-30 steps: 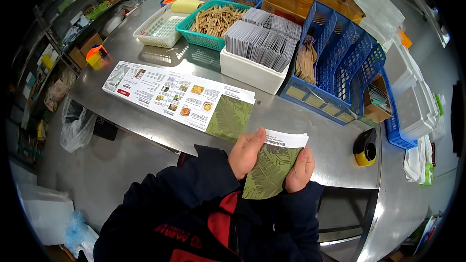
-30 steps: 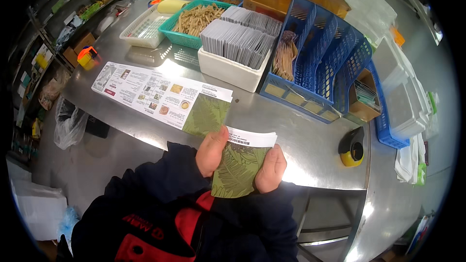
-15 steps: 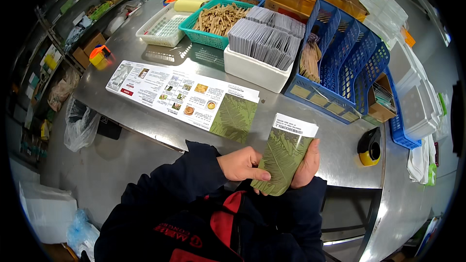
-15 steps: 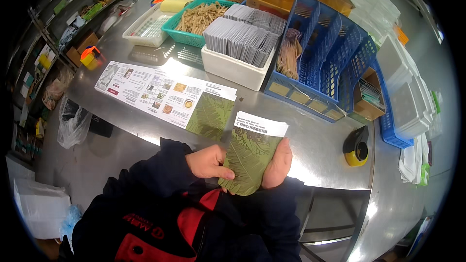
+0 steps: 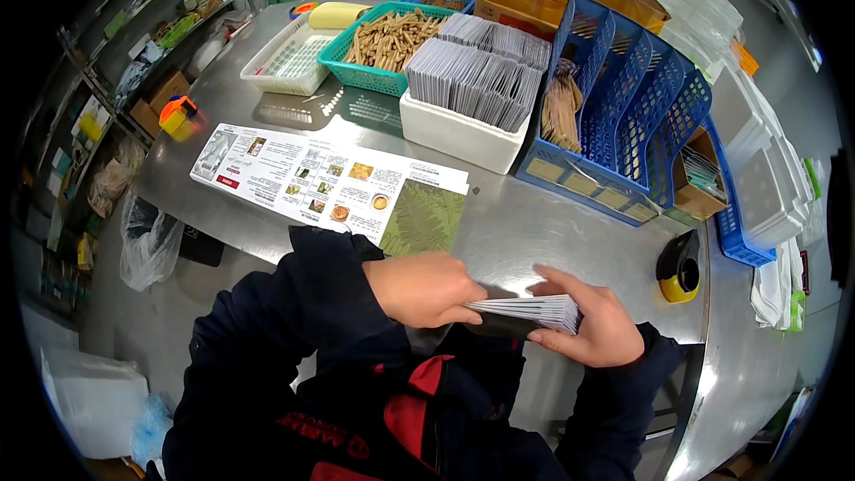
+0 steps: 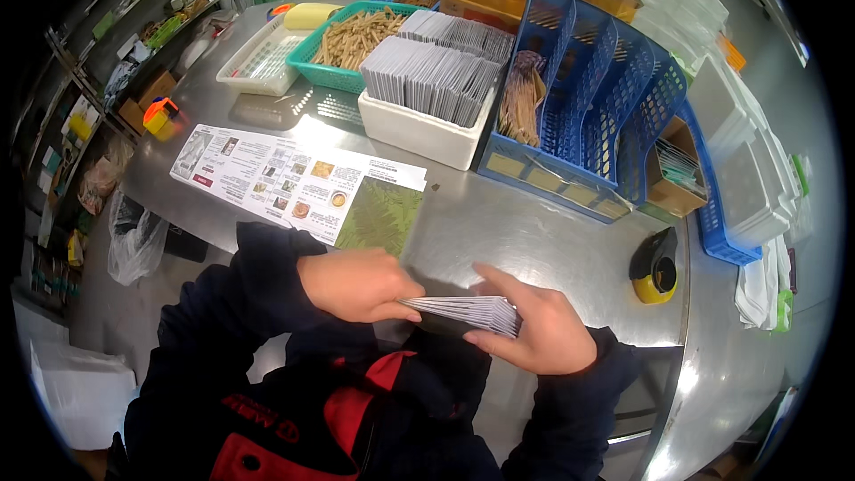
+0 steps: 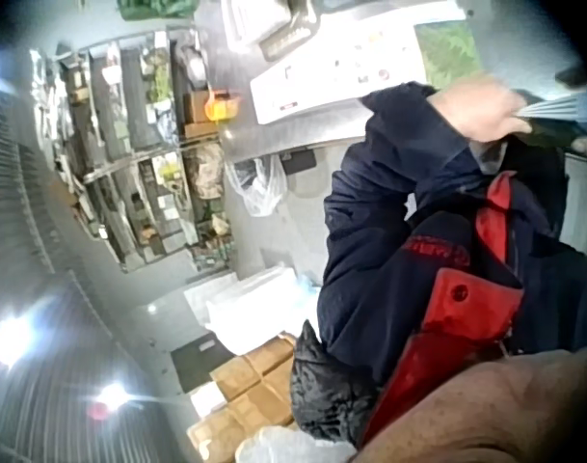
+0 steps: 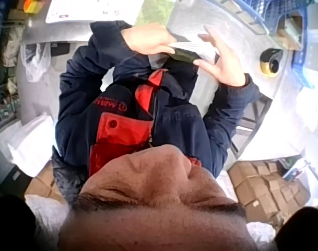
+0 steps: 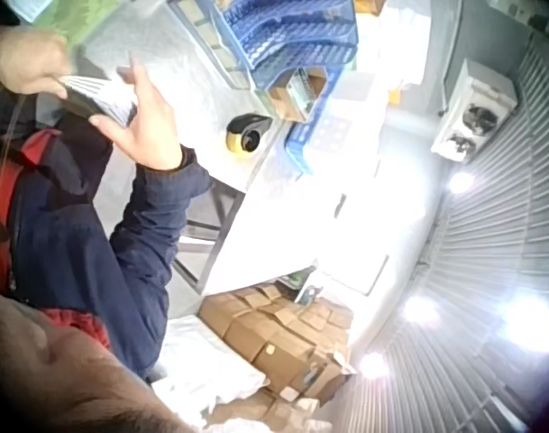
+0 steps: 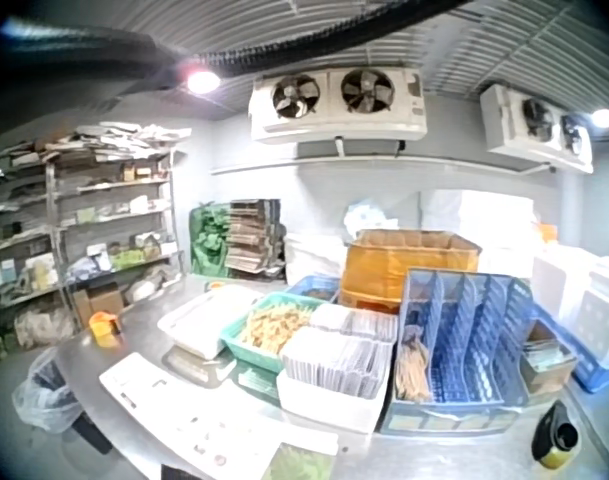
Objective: The person assembles small green leaf-patterned booklets by inserting white paper inserts into them. They work at a stainless steel table, picking up booklets and inserts from nearby baskets and trays, inserting the papers, and stacking the finished units.
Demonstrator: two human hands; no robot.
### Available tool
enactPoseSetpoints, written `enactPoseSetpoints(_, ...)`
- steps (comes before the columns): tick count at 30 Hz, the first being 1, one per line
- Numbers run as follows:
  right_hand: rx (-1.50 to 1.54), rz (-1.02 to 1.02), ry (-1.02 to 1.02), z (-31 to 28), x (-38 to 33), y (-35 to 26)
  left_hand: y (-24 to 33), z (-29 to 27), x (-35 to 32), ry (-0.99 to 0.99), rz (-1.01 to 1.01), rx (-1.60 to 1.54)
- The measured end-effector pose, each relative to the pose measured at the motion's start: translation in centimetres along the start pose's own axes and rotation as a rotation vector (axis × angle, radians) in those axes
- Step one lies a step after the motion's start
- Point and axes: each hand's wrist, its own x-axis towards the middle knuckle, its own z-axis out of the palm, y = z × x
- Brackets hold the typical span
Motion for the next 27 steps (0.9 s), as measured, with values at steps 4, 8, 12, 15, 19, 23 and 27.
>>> enactPoseSetpoints(4, 0.087, 0.073, -0.091, -1.2, -0.6, 2.2, 0.2, -3.4, 2.5, -0.090, -0.043, -0.009)
enactPoseSetpoints(8, 0.212, 0.181, 0.072, -0.8, -2.1, 5.4, -8.2, -9.0, 6.1, 0.883, 0.159, 0.442)
enactPoseSetpoints(12, 0.262, 0.282, 0.063, -0.4, -2.0, 6.4, -13.7, -14.3, 8.8, 0.982, 0.085, 0.729)
enactPoseSetpoints(15, 0.281, 0.327, 0.056, 0.2, -2.2, 7.4, -16.5, -14.2, 9.6, 0.860, 0.029, 0.688)
enactPoseSetpoints(19, 0.297, 0.349, 0.048, 0.5, -1.9, 8.9, -18.1, -13.9, 9.7, 0.864, 0.118, 0.648)
enactPoseSetpoints(23, 0.381, 0.346, 0.094, 0.9, -1.1, 8.9, -18.7, -14.2, 9.6, 0.872, 0.140, 0.710)
enactPoseSetpoints(27, 0.421, 0.346, 0.160, 1.0, -1.0, 9.5, -16.5, -14.5, 9.8, 0.901, 0.099, 0.726)
